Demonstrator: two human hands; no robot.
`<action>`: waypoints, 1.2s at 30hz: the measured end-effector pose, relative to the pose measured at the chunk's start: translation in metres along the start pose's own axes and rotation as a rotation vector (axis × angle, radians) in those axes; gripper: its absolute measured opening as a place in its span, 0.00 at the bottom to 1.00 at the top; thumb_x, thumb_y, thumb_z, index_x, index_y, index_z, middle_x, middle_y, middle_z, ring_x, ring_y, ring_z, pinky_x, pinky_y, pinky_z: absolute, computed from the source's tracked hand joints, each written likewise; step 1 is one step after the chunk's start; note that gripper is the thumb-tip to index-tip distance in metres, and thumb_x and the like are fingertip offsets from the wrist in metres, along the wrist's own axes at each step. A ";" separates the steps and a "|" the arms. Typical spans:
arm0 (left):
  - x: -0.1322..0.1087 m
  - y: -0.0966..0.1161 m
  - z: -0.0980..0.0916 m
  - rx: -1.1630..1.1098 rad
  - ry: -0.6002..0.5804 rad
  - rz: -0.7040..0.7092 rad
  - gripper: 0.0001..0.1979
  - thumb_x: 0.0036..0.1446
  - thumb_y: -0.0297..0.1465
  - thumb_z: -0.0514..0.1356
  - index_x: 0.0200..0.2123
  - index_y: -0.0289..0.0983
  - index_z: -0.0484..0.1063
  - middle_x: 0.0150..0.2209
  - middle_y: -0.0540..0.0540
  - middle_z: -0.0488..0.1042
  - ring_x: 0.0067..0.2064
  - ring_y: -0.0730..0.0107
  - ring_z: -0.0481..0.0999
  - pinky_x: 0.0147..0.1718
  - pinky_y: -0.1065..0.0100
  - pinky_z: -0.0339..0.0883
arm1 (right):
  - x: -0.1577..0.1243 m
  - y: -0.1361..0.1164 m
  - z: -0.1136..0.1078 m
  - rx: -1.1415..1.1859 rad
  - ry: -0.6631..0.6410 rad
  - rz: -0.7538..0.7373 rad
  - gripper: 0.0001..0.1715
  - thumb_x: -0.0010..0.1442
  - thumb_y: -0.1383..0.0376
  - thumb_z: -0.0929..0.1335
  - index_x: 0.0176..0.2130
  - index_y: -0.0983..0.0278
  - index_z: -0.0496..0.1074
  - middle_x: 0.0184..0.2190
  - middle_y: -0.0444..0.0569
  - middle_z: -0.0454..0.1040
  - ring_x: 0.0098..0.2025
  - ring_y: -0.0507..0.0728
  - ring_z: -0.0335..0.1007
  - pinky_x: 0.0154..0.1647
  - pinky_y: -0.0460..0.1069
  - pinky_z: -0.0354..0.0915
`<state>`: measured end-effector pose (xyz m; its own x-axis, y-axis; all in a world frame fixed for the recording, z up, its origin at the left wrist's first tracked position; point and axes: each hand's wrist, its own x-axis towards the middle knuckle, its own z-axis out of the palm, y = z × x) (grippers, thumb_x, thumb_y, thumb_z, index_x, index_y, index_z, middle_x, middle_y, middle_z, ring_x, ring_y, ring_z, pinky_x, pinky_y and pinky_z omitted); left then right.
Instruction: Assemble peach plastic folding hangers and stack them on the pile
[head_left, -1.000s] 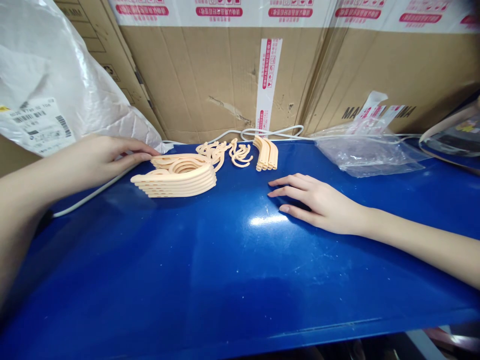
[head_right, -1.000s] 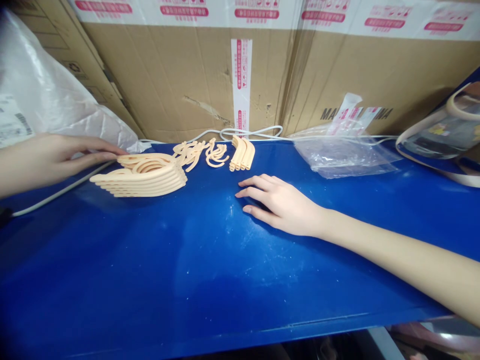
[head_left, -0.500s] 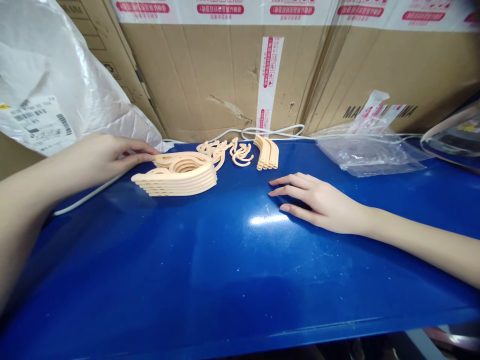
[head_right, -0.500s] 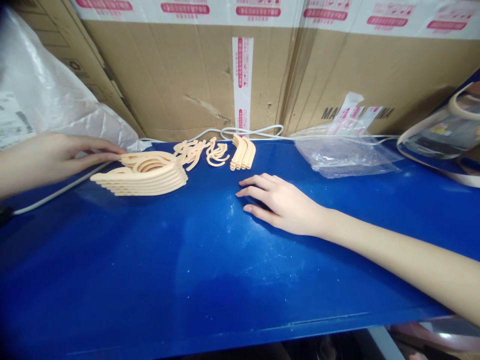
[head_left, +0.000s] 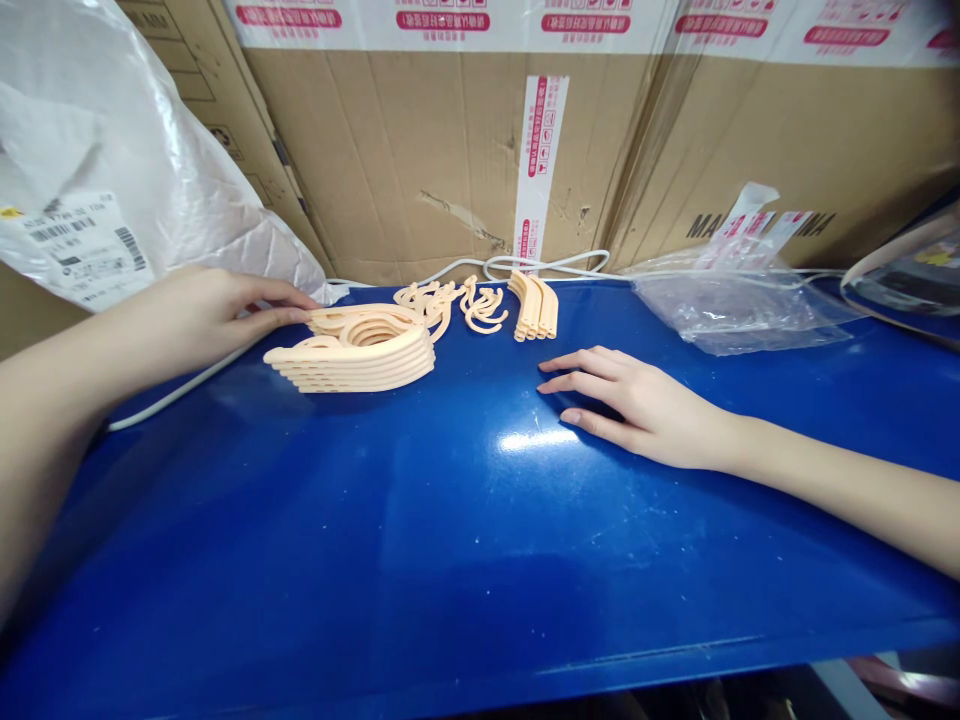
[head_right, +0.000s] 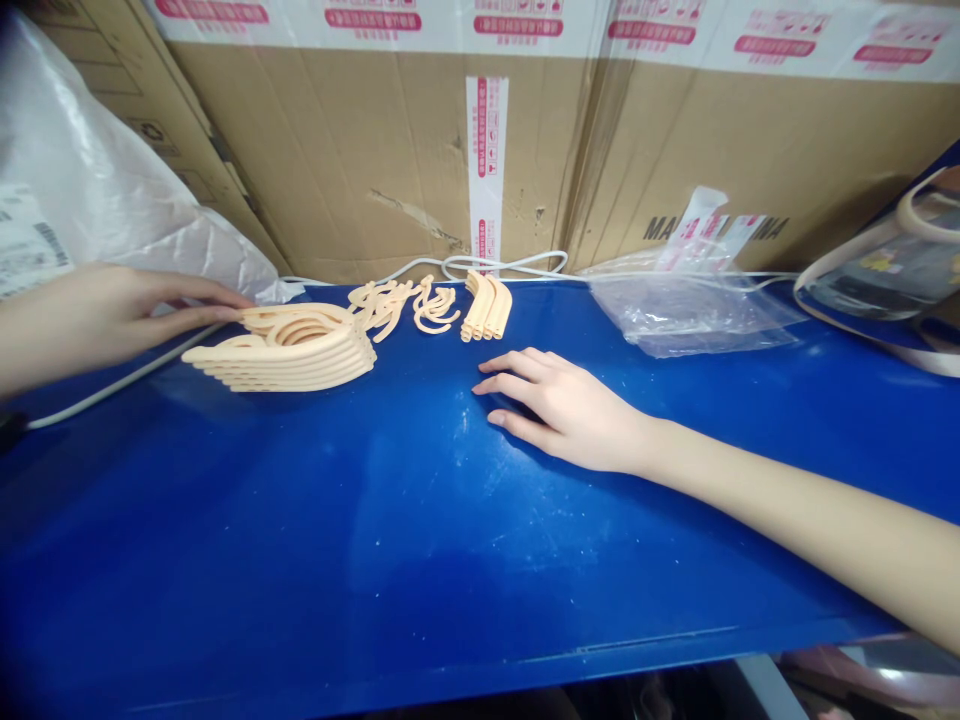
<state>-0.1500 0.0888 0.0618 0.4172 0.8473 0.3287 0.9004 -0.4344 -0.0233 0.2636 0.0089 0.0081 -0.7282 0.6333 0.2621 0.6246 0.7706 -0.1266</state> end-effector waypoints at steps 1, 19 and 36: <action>0.000 0.001 -0.001 -0.008 -0.008 -0.014 0.52 0.46 0.71 0.35 0.39 0.36 0.79 0.37 0.50 0.82 0.33 0.67 0.76 0.34 0.68 0.68 | 0.000 0.000 0.000 0.000 0.000 0.000 0.19 0.69 0.58 0.60 0.53 0.62 0.70 0.58 0.53 0.68 0.56 0.60 0.66 0.56 0.58 0.62; -0.005 0.051 -0.026 0.046 0.140 0.067 0.33 0.64 0.50 0.40 0.53 0.34 0.71 0.48 0.48 0.74 0.50 0.60 0.71 0.54 0.55 0.60 | 0.001 0.000 -0.002 0.003 -0.008 0.006 0.20 0.69 0.57 0.60 0.54 0.61 0.70 0.58 0.53 0.68 0.56 0.60 0.66 0.57 0.59 0.62; -0.011 0.183 0.049 -0.160 -0.101 0.370 0.24 0.69 0.37 0.49 0.61 0.28 0.63 0.62 0.36 0.65 0.63 0.55 0.65 0.61 0.55 0.61 | 0.002 0.000 -0.003 -0.030 -0.011 0.016 0.20 0.69 0.57 0.60 0.54 0.61 0.69 0.58 0.53 0.68 0.56 0.60 0.66 0.55 0.58 0.62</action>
<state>0.0164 0.0145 0.0078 0.7262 0.6476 0.2308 0.6605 -0.7504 0.0274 0.2634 0.0103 0.0119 -0.7214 0.6461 0.2493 0.6439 0.7583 -0.1020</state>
